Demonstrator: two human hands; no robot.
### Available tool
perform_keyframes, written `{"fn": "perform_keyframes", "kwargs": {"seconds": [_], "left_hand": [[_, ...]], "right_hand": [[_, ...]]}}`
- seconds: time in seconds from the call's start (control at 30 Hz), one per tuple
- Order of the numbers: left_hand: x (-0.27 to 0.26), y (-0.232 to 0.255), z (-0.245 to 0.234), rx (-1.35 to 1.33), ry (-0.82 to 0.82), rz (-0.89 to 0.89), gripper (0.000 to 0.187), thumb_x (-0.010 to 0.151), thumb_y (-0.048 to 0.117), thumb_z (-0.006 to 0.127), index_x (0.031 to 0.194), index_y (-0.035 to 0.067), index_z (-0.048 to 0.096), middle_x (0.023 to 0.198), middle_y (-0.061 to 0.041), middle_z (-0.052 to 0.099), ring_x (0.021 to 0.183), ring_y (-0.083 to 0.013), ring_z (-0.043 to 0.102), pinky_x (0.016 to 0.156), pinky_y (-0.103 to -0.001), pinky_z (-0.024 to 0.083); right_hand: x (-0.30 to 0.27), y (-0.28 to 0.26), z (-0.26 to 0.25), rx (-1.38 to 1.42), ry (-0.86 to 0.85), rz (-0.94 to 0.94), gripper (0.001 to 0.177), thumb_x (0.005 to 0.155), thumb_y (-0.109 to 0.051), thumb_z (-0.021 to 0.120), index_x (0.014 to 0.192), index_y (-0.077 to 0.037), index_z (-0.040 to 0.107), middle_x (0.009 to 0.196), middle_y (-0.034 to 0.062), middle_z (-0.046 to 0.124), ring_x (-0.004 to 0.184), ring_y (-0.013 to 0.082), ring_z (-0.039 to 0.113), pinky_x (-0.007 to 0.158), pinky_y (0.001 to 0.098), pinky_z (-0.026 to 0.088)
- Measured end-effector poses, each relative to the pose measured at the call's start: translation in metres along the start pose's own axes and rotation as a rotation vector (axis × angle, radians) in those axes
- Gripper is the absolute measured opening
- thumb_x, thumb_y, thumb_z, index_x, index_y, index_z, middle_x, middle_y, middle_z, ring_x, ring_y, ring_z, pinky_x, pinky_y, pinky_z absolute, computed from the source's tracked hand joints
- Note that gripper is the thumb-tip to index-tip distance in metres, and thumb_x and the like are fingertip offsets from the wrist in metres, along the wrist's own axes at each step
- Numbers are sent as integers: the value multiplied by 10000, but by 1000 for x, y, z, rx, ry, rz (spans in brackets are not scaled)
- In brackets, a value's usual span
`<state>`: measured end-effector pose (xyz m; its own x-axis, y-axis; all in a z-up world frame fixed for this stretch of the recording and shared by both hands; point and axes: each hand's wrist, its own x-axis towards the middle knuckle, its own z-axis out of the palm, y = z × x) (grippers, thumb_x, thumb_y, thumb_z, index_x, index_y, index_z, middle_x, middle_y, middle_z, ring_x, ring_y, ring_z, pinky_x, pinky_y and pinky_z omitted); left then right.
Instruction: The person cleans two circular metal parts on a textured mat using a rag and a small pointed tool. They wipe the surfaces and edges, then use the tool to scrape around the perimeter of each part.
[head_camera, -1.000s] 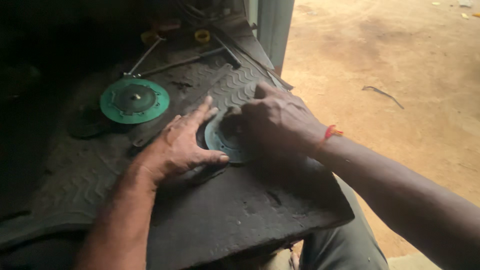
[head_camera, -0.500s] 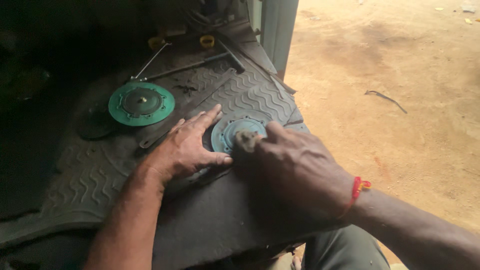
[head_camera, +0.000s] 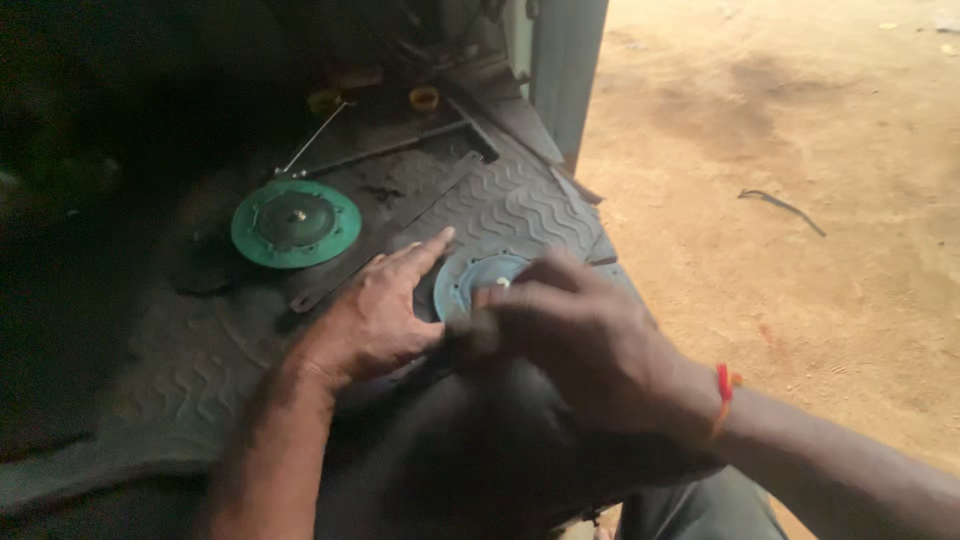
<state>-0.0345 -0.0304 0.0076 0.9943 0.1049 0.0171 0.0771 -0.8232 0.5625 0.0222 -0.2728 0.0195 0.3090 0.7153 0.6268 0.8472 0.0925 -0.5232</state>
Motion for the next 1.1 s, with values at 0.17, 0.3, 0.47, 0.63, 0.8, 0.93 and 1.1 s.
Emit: {"fn": "perform_keyframes", "kwargs": {"seconds": [0.17,0.3,0.47,0.63,0.8,0.93,1.1], "left_hand": [[-13,-15,-22,-157,240,-47,621,892,151,601,1505,103,510,1529,-149,536,1396,-281,511,1123,-452,427],[-44,-66,-78,-55,498,-86,366,988,193,602,1333,85,654,1238,-140,738,1133,-254,731,967,-414,606],[-40,-130,-120,332,496,-232,380,962,102,648,1324,-10,628,1258,-205,688,1127,-315,683,909,-423,566],[-21,-135,-93,388,307,-383,332,964,102,655,1280,2,638,1213,-184,703,1087,-288,702,888,-398,576],[-33,-125,-97,402,289,-439,283,967,101,662,1236,14,649,1168,-164,717,1046,-261,722,868,-373,587],[-44,-112,-105,409,296,-446,245,969,101,667,1201,23,657,1132,-148,729,1014,-240,737,851,-353,595],[-42,-78,-103,337,386,-319,197,971,100,674,1157,35,667,1087,-128,743,974,-213,757,831,-328,605]], "right_hand": [[26,15,18,-180,-209,-57,491,835,-95,696,1323,-109,648,1126,149,606,1002,321,627,800,404,549],[34,16,33,-282,-428,-129,545,832,-112,641,1374,-102,597,1155,154,577,1102,346,565,914,460,493],[27,15,33,-250,-372,-185,514,862,-176,640,1366,-85,599,1196,171,578,1125,360,571,916,459,482],[12,28,38,-245,-349,-202,535,841,-166,672,1363,-74,599,1191,156,582,1169,359,579,931,458,497],[37,16,32,-137,-360,-47,431,912,-7,632,1325,-122,679,1217,128,657,1041,248,636,788,314,568],[93,49,17,-431,-107,-217,136,1053,-30,658,1116,-98,757,1176,73,729,1075,165,656,909,355,588],[114,107,8,-670,-25,-238,316,973,-257,780,1228,-90,695,1172,153,684,1082,298,640,893,461,559]]}}
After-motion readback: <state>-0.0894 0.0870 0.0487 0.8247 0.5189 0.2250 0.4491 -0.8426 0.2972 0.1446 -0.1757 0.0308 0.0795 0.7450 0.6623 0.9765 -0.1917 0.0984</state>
